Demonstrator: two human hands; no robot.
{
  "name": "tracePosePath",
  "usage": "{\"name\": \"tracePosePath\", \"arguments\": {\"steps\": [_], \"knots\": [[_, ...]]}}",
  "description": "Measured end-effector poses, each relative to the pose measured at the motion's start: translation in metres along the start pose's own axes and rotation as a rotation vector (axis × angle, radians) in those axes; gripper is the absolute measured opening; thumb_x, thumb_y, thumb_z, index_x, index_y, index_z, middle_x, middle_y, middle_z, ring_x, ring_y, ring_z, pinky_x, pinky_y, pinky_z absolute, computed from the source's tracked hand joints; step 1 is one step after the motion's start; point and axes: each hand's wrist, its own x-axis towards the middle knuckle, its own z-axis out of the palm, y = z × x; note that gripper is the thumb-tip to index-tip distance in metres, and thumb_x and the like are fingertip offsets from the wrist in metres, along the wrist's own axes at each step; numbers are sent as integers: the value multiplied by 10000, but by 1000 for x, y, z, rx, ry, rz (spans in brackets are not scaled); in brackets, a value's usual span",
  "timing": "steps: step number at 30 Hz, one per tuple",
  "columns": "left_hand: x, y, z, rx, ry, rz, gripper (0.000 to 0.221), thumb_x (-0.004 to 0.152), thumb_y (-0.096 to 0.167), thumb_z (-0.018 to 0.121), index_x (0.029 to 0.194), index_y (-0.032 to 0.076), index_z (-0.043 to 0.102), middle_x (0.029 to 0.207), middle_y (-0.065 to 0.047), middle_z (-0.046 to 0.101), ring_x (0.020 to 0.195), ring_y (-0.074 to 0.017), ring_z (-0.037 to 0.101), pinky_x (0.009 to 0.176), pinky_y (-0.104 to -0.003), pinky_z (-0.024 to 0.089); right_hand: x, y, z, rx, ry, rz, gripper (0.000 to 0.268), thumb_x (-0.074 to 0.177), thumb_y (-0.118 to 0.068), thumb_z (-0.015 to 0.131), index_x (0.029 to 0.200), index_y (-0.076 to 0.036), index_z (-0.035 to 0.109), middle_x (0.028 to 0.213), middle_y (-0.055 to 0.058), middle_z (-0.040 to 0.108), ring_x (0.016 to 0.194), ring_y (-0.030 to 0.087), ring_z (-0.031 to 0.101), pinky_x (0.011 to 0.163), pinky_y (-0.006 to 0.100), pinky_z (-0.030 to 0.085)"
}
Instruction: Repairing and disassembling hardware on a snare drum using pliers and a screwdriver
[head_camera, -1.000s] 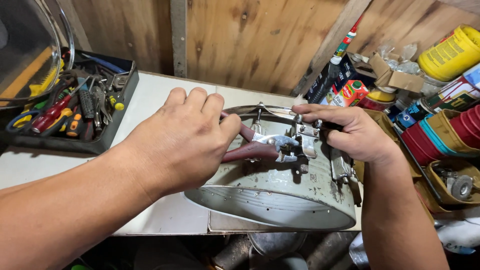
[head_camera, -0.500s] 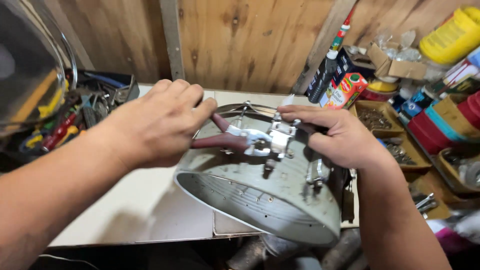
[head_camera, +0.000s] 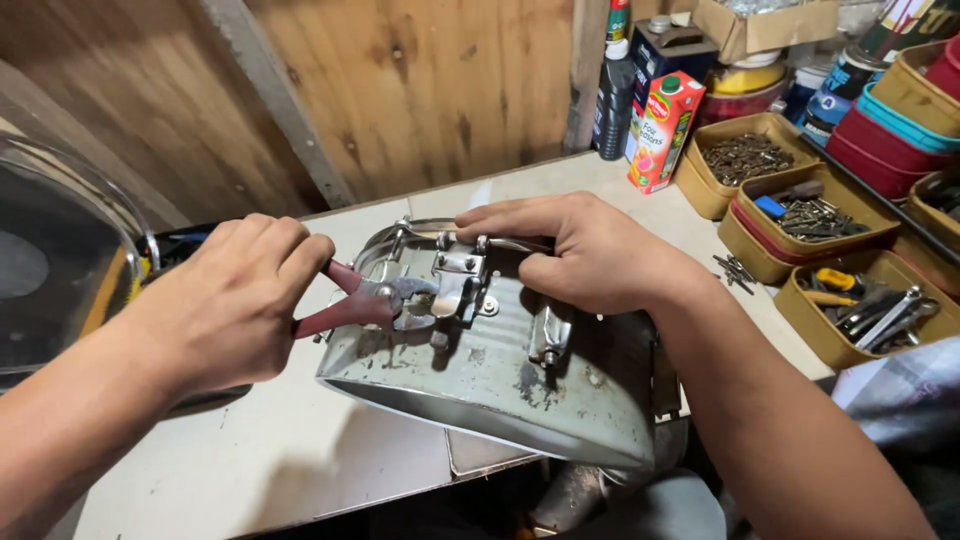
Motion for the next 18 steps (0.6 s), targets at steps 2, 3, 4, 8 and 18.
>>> {"name": "tracePosePath", "arguments": {"steps": [2,3,4,8,18], "knots": [[-9,-4,6,116,-109,-12,361,659,119,607,1018,147,595,862,-85,570,775,-340,566,732,-425,474,3,2,-1,27,-32,-64,673,693,38,478,1306,-134,695,1415,72,670,1370,199,586,1195,304,365],[-7,-2,4,121,-109,-16,361,659,119,607,1018,147,595,862,-85,570,775,-340,566,732,-425,474,4,3,-2,27,-32,-70,673,693,38,478,1306,-134,695,1415,72,670,1370,199,586,1195,304,365],[-5,0,2,104,-78,-14,241,765,157,625,1006,150,615,829,-75,564,745,-334,563,706,-423,468,5,5,-3,26,-41,-61,682,684,35,476,1306,-138,695,1412,62,674,1367,194,588,1191,299,365],[-5,3,1,101,-63,-17,169,833,136,622,1002,144,620,807,-77,555,710,-331,549,674,-427,458,6,10,-2,26,-50,-79,670,703,27,474,1318,-136,686,1408,54,677,1357,194,594,1181,308,381],[-8,16,-2,165,-151,-95,414,713,174,629,1125,208,648,862,-68,580,772,-335,579,660,-449,485,3,8,-17,-38,-51,-133,765,700,53,502,1441,-128,570,1502,96,591,1396,211,548,1191,307,347]]}}
